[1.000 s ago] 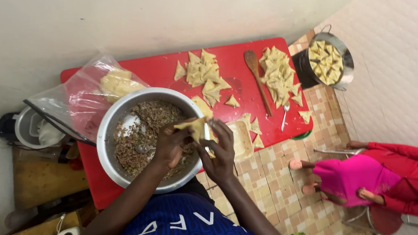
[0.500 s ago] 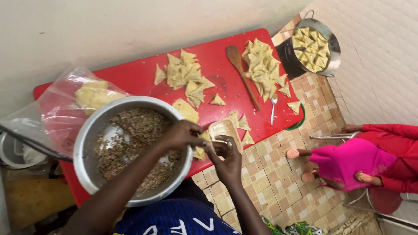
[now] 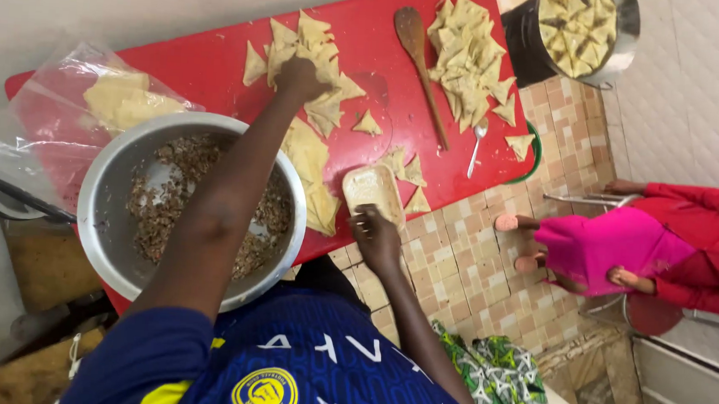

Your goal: Filling and folding dough sheets to make samosas

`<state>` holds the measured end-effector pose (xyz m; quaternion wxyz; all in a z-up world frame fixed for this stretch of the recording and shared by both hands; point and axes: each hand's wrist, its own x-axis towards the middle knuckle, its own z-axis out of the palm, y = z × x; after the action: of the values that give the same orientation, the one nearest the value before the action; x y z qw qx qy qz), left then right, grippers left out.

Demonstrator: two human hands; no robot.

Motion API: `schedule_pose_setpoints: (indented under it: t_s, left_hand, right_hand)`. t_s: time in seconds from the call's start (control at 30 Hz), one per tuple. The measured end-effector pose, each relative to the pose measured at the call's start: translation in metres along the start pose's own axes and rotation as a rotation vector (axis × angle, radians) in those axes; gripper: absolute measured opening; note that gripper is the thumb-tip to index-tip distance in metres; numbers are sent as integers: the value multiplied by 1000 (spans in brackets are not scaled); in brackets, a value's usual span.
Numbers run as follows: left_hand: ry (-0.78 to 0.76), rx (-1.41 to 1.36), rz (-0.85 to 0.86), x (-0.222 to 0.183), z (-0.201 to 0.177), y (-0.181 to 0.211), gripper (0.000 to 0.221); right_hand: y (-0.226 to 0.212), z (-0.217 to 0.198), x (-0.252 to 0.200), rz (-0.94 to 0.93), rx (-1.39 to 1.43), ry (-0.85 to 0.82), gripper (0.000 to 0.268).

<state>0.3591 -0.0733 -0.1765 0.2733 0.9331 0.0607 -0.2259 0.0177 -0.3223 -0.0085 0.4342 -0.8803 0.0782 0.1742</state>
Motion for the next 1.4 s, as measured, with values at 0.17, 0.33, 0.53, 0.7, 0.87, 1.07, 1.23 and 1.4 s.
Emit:
schedule_pose_setpoints:
  t_s: [0.17, 0.33, 0.53, 0.7, 0.87, 1.07, 1.23, 1.4]
  left_hand:
    - [369, -337, 272, -75, -23, -2, 50]
    - [624, -614, 551, -226, -88, 0, 36]
    - [398, -908, 284, -378, -92, -24, 23]
    - [-141, -1483, 131, -407, -39, -53, 70]
    - [-264, -1694, 192, -429, -74, -56, 80]
    - [-157, -1499, 255, -437, -71, -87, 61]
    - [-61, -1273, 293, -469, -108, -92, 54]
    - [371, -408, 536, -496, -148, -83, 97]
  right_hand:
    - [33, 71, 36, -245, -413, -75, 47]
    - [38, 93, 46, -294, -519, -68, 37]
    - [-20, 52, 66, -228, -311, 319, 27]
    - [-113, 26, 34, -681, -272, 484, 23]
    - [-175, 35, -21, -485, 370, 237, 14]
    - [-170, 69, -35, -111, 778, 3, 40]
    - [-191, 80, -55, -245, 723, -98, 35]
    - [-225, 73, -73, -568, 345, -134, 13]
